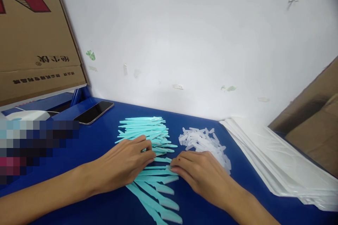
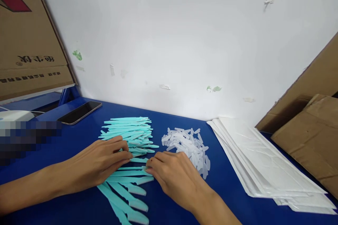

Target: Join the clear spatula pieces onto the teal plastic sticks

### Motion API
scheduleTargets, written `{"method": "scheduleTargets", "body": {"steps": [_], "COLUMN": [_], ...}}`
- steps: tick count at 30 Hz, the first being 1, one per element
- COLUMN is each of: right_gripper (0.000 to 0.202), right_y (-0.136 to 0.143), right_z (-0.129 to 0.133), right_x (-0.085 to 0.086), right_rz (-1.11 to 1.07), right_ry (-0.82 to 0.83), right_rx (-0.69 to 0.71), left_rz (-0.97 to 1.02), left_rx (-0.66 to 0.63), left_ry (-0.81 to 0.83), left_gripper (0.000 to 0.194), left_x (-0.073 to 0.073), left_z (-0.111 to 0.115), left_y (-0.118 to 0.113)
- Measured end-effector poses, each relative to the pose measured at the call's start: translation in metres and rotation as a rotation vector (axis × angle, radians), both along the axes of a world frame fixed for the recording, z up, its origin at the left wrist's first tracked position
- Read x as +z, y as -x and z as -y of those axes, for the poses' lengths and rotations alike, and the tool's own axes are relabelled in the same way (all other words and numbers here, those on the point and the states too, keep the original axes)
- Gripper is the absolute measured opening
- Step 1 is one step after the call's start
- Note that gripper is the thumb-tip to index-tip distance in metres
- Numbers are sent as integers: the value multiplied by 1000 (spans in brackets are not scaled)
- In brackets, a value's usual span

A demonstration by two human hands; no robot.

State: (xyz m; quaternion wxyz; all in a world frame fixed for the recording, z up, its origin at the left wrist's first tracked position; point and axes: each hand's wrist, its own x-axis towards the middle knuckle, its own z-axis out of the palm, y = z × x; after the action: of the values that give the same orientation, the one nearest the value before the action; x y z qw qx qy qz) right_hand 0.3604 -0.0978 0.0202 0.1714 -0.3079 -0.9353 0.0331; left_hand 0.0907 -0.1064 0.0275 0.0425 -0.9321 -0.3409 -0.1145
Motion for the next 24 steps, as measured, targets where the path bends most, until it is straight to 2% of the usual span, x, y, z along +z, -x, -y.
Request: {"method": "scheduleTargets", "body": {"steps": [8,13,16,19,24], "right_gripper": [22,24,22,18,18], "right_y": [4,-19,-34,-39,-31], "right_z": [6,-12,-22,-25,-24], "right_x": [5,18,22,22,17], "right_rz": [79,98,169,242,375], "right_ry": [-13,-140,-171,-171,-180], "right_rx": [-2,-177,-235,-256,-257], "left_rz": [-24,-51,-60,-55,-78], "left_rx": [10,12,30,37,32], "left_ry": [6,18,34,52,50], "left_gripper": [11,18,18,17,20], "left_x": [-9,-7,-7,-7,-9], "left_z": [-5,-4,-4,-3,-3], "left_y": [3,3,2,2,3]}}
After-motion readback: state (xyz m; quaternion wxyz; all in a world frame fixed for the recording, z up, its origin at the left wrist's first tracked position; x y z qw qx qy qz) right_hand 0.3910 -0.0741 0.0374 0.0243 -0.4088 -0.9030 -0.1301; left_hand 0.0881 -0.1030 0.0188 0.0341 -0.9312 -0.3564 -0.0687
